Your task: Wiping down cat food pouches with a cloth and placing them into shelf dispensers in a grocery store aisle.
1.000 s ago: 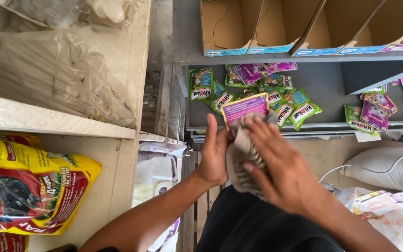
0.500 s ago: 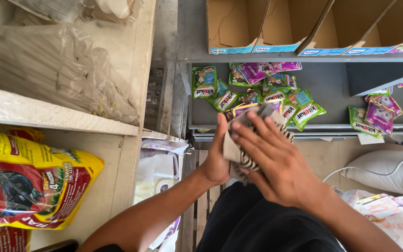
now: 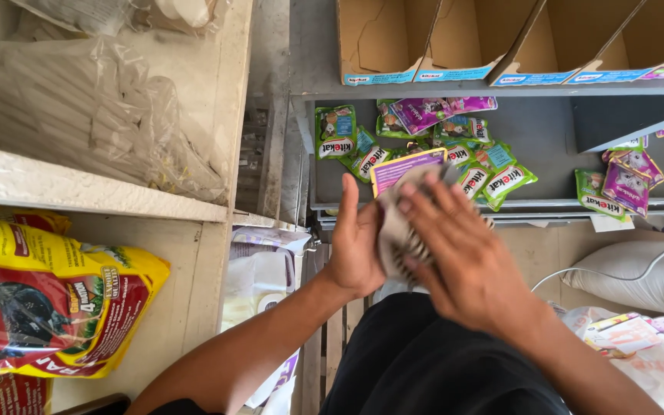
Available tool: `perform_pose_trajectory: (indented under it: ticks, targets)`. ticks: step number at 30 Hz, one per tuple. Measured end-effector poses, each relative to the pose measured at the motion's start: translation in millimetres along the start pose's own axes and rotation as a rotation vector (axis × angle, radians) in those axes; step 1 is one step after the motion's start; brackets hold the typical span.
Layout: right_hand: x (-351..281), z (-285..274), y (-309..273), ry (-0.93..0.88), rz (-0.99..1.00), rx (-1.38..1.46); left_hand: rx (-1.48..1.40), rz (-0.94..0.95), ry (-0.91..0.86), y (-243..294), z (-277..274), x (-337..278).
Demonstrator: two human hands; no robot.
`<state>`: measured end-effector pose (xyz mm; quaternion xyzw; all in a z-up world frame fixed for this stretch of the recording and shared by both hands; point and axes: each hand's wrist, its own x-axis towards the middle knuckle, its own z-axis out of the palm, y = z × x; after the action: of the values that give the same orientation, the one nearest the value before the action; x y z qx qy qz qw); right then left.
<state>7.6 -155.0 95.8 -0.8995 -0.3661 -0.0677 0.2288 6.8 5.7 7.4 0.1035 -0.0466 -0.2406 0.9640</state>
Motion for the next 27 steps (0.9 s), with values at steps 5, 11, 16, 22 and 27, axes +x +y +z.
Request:
perform_pose_trajectory:
  ticks: [5,11,16,22,27]
  targets:
    - [-3,-1,1,0.011,0.021,0.035,0.033,0.072,-0.006,-4,1,3]
    - [-13,-4,-29,-0.024,0.01,0.139,0.179,0.047,0.137,3,9,-2]
    - [-11,2,-15,0.038,0.078,0.105,0.05,0.027,-0.007,0,11,0]
    - [-9,-5,-12,-0.001,0.072,0.204,0.073,0.007,0.017,-1,5,1]
    - [-9,-7,-22,0.018,0.07,0.219,0.049,0.004,0.012,-4,-6,-2]
